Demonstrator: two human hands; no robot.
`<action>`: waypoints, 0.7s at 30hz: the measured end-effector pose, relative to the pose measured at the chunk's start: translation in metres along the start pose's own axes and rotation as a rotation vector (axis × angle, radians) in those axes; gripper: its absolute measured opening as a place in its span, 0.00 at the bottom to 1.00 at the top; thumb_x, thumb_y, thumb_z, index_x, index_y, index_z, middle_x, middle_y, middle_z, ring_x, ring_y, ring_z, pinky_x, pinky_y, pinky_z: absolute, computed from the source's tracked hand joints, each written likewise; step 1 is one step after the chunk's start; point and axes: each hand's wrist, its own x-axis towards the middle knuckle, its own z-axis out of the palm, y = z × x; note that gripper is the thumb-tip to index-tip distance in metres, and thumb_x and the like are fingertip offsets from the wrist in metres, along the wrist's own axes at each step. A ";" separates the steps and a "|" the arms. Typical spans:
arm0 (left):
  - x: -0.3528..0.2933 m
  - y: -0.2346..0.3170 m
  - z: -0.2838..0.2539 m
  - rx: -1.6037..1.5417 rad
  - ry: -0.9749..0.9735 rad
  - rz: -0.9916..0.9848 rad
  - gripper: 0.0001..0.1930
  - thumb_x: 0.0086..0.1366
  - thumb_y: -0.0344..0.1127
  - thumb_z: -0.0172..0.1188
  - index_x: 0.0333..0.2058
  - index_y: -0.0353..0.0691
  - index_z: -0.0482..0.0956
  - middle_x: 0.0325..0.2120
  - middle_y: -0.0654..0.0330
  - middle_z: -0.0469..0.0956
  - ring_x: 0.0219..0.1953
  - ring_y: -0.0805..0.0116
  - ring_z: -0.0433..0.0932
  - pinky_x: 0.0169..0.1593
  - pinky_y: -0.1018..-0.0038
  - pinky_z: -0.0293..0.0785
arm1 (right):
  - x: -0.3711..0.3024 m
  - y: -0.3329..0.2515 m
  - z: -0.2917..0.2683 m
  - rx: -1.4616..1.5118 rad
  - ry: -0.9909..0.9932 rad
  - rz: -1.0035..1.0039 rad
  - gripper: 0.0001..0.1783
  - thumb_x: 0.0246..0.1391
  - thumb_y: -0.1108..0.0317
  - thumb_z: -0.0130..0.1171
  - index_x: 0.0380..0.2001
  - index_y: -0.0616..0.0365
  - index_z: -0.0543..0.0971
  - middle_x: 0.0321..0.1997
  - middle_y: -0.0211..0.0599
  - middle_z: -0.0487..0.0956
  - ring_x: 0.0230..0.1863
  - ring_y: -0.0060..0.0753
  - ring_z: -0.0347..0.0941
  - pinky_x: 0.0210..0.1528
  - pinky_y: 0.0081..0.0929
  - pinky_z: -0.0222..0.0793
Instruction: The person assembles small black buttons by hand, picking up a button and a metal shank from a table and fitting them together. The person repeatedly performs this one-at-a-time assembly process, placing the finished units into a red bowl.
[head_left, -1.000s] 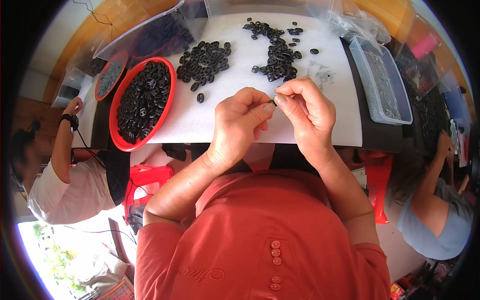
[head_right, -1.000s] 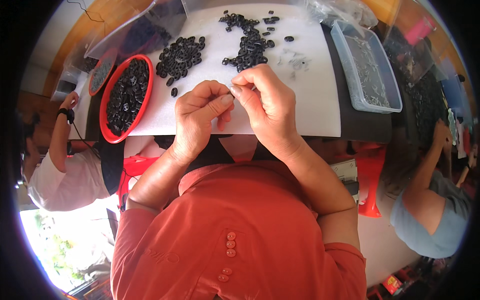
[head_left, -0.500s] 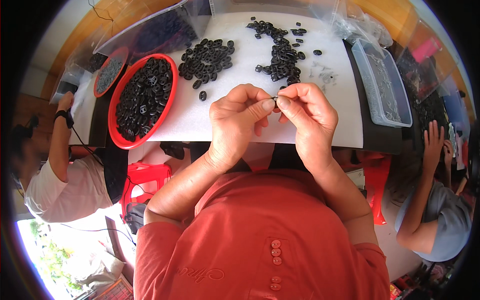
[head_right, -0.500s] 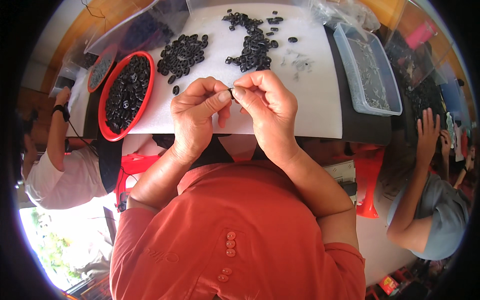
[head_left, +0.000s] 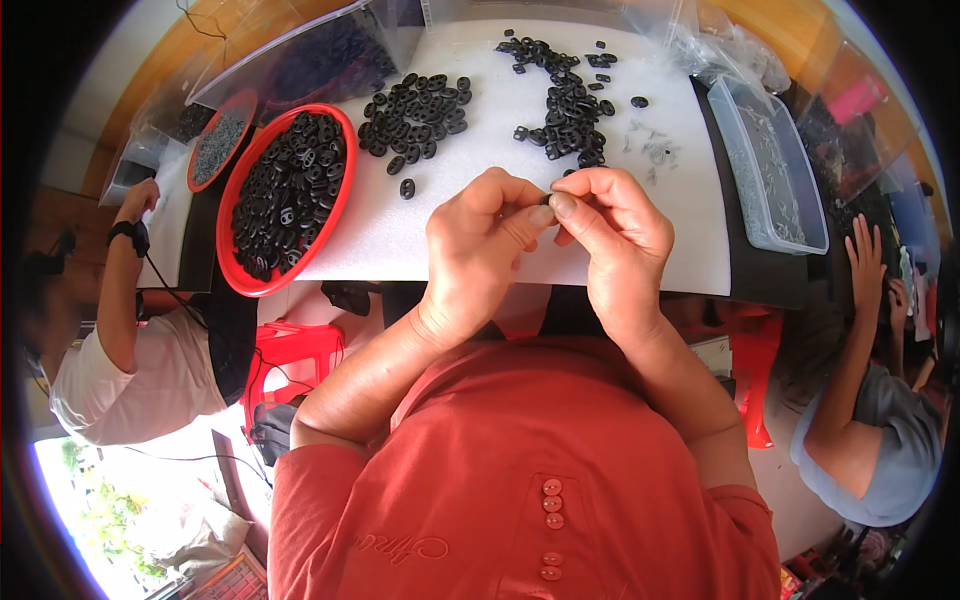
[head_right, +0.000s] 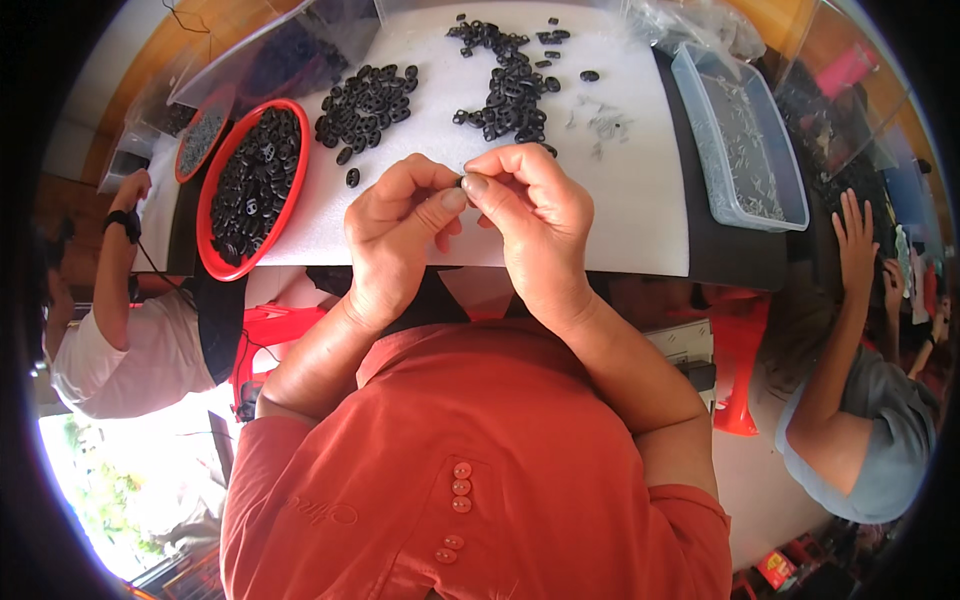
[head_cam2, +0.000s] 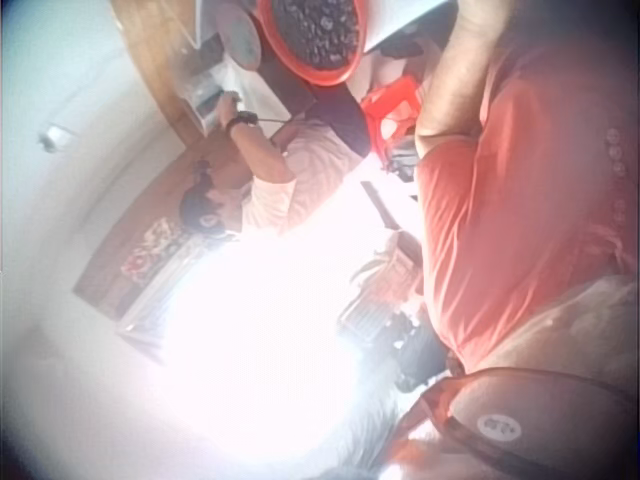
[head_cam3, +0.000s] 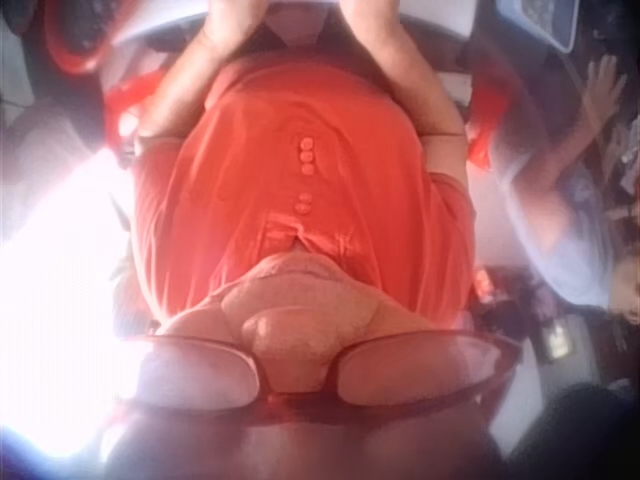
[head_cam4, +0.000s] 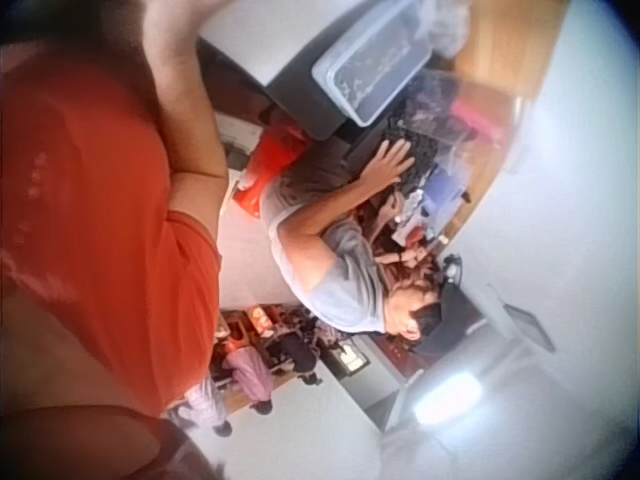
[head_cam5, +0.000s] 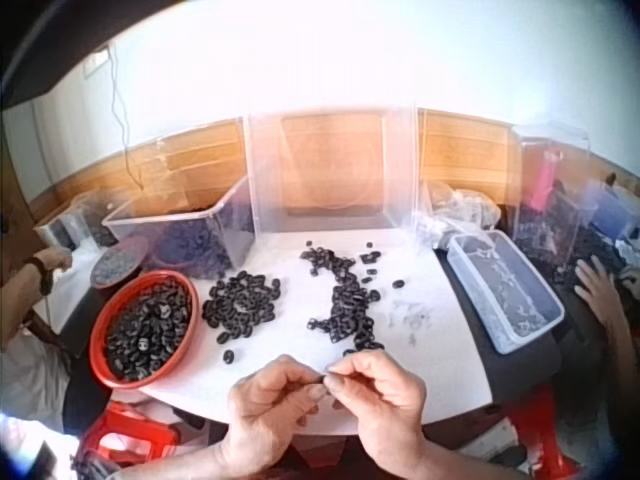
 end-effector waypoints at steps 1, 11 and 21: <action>0.001 0.002 -0.001 -0.085 0.014 -0.068 0.03 0.66 0.27 0.62 0.36 0.34 0.78 0.26 0.64 0.78 0.24 0.80 0.73 0.25 0.82 0.69 | 0.001 -0.001 -0.002 -0.003 -0.009 0.010 0.05 0.61 0.78 0.60 0.41 0.63 0.79 0.36 0.32 0.81 0.34 0.19 0.75 0.34 0.20 0.72; 0.005 0.001 -0.001 -0.292 0.011 -0.188 0.05 0.69 0.28 0.59 0.39 0.32 0.76 0.27 0.62 0.78 0.24 0.77 0.75 0.24 0.81 0.70 | 0.009 -0.003 -0.009 -0.310 -0.105 -0.062 0.03 0.60 0.80 0.59 0.34 0.63 0.76 0.30 0.28 0.78 0.29 0.16 0.70 0.30 0.18 0.68; 0.004 -0.002 0.001 -0.252 0.042 -0.184 0.06 0.70 0.30 0.60 0.39 0.33 0.76 0.28 0.63 0.78 0.24 0.79 0.75 0.24 0.82 0.71 | 0.008 -0.003 -0.005 -0.425 -0.049 -0.216 0.04 0.58 0.82 0.59 0.33 0.63 0.75 0.29 0.35 0.79 0.28 0.25 0.74 0.33 0.22 0.71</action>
